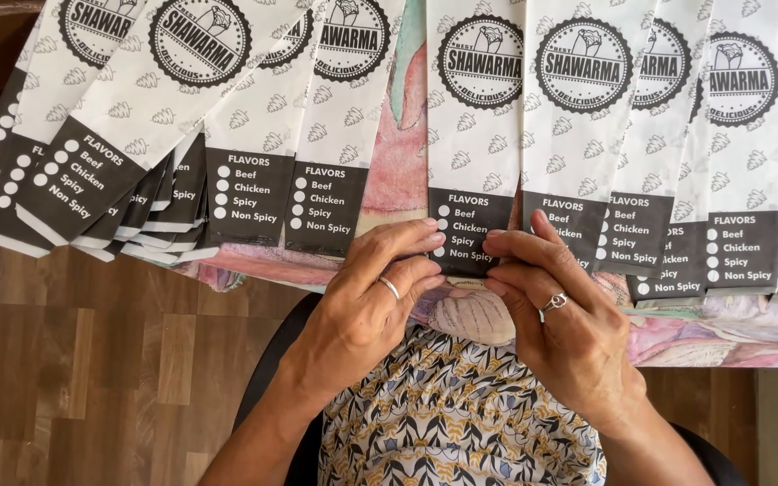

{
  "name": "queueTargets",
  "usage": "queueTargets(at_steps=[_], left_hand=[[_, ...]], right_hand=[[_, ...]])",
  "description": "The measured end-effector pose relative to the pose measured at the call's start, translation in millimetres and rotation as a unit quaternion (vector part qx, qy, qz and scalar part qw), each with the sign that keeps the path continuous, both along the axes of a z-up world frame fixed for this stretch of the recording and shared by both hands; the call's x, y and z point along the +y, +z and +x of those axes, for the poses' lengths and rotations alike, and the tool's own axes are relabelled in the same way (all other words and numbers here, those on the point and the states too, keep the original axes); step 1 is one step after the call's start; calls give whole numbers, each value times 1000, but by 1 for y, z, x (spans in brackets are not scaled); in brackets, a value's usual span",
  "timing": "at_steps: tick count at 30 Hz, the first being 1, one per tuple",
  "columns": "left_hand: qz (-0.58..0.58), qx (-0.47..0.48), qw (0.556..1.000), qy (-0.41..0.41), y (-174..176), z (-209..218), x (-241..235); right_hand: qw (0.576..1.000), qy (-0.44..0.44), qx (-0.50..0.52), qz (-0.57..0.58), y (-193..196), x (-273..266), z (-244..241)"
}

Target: Applying liquid glue to the edges of paper food bags and stacking them to assemble the packaging.

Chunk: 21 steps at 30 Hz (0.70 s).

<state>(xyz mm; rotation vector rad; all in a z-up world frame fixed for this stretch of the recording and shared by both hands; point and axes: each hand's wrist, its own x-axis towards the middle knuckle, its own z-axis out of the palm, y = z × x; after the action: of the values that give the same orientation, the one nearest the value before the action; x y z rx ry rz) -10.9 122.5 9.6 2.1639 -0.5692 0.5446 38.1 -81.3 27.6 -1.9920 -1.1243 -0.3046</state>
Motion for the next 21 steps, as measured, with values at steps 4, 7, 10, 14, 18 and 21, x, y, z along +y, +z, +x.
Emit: queueTargets(at_steps=[4,7,10,14,18,21], left_hand=[[-9,25,998,57,1,1,-10],[-27,50,993,104,2,2,-19],[-61,62,986,146,6,2,-28],[-62,53,979,186,2,3,-37],[-41,54,976,209,-4,3,-39],[-34,47,975,215,-4,4,-37]], right_hand=[[998,-56,20,7,2,7,-1],[996,-82,43,10,7,10,0],[993,-94,66,8,11,11,3],[986,-99,129,-26,22,9,6],[989,-102,110,-18,15,12,7],[988,-83,133,-10,15,9,10]])
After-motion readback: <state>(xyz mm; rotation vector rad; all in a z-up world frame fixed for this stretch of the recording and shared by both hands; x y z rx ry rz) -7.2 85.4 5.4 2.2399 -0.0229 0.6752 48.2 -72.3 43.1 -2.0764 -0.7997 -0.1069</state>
